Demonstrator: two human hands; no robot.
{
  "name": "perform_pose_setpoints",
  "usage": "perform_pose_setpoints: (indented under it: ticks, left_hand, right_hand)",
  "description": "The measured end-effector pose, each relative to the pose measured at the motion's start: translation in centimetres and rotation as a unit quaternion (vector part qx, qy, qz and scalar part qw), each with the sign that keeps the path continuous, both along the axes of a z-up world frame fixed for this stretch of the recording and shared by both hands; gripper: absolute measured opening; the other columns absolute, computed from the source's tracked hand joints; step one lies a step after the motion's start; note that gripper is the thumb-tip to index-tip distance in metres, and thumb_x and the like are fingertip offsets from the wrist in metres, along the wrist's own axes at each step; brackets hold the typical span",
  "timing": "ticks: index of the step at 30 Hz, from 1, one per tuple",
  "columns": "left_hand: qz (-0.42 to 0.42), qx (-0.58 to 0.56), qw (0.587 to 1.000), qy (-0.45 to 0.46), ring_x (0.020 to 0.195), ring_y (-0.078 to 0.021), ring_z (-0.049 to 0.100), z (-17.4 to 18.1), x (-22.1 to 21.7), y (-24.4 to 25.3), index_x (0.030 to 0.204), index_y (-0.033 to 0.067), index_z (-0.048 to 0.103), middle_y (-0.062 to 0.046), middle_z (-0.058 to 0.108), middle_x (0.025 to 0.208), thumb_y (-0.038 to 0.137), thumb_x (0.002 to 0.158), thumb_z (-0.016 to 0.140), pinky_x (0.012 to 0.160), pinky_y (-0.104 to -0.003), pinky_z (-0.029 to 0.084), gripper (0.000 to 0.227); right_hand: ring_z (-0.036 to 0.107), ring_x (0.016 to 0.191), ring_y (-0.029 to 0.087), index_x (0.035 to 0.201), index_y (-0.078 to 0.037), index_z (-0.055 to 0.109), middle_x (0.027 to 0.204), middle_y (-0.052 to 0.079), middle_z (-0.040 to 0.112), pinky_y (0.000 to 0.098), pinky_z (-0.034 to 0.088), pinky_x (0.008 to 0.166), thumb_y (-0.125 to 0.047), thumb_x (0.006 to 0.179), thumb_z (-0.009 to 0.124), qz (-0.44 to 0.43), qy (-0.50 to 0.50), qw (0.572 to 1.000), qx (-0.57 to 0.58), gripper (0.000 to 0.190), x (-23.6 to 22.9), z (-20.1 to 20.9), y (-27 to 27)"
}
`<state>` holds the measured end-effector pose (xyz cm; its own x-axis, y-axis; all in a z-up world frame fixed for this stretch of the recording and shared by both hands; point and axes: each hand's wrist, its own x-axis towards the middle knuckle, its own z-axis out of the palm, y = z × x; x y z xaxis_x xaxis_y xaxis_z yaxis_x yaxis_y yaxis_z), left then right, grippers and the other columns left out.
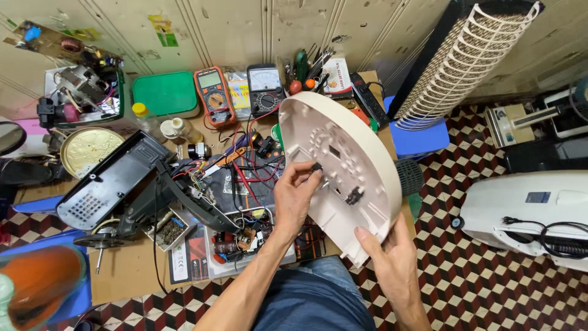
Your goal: Repairing or assembling a digital control panel with electrical components.
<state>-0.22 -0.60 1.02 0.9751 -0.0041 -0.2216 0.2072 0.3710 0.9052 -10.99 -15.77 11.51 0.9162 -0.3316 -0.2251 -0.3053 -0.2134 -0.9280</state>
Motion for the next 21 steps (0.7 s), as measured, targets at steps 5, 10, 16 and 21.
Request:
perform_pose_setpoints:
  ticks: [5,10,16,21]
  left_hand:
    - [0.001,0.019,1.000,-0.022,0.097,-0.0103,0.069,1.9,0.4,-1.4,0.115,-0.0009,0.067,-0.005,0.073,0.106,0.010,0.090,0.074,0.085,-0.022,0.057,0.028]
    - [-0.035,0.088,0.995,0.019,0.094,-0.0100,0.069,2.2,0.6,-1.5,0.113,0.0012,0.070,-0.004,0.074,0.103,0.014,0.087,0.076,0.085,-0.023,0.055,0.029]
    - [-0.059,-0.063,0.984,0.154,0.079,-0.0130,0.064,-0.7,1.5,-1.0,0.113,-0.0011,0.073,-0.008,0.071,0.093,0.011,0.090,0.073,0.075,-0.026,0.053,0.026]
    - [-0.079,-0.191,0.952,0.224,0.083,-0.0143,0.069,-1.3,1.8,-0.5,0.109,-0.0012,0.069,-0.007,0.073,0.097,0.007,0.090,0.071,0.077,-0.026,0.061,0.021]
  right_hand:
    - [0.072,0.093,0.022,0.129,0.005,0.058,0.108,0.020,0.071,0.0356,0.061,0.077,-0.026,0.091,0.069,-0.053,-0.071,0.994,-0.063,0.051,0.4,-1.8,-2.0]
    - [0.070,0.085,0.016,0.116,0.006,0.069,0.093,0.014,0.073,0.0306,0.057,0.071,-0.026,0.101,0.068,-0.135,-0.154,0.973,-0.106,0.035,0.4,-3.0,-2.4]
    - [0.070,0.085,0.012,0.117,0.004,0.070,0.092,0.010,0.074,0.0262,0.055,0.070,-0.023,0.104,0.068,-0.126,-0.200,0.960,-0.149,0.030,-0.2,-3.7,-2.2]
    - [0.069,0.081,0.010,0.119,0.002,0.070,0.089,0.006,0.074,0.0241,0.053,0.066,-0.022,0.102,0.069,-0.113,-0.188,0.959,-0.179,0.029,-0.6,-3.8,-2.0]
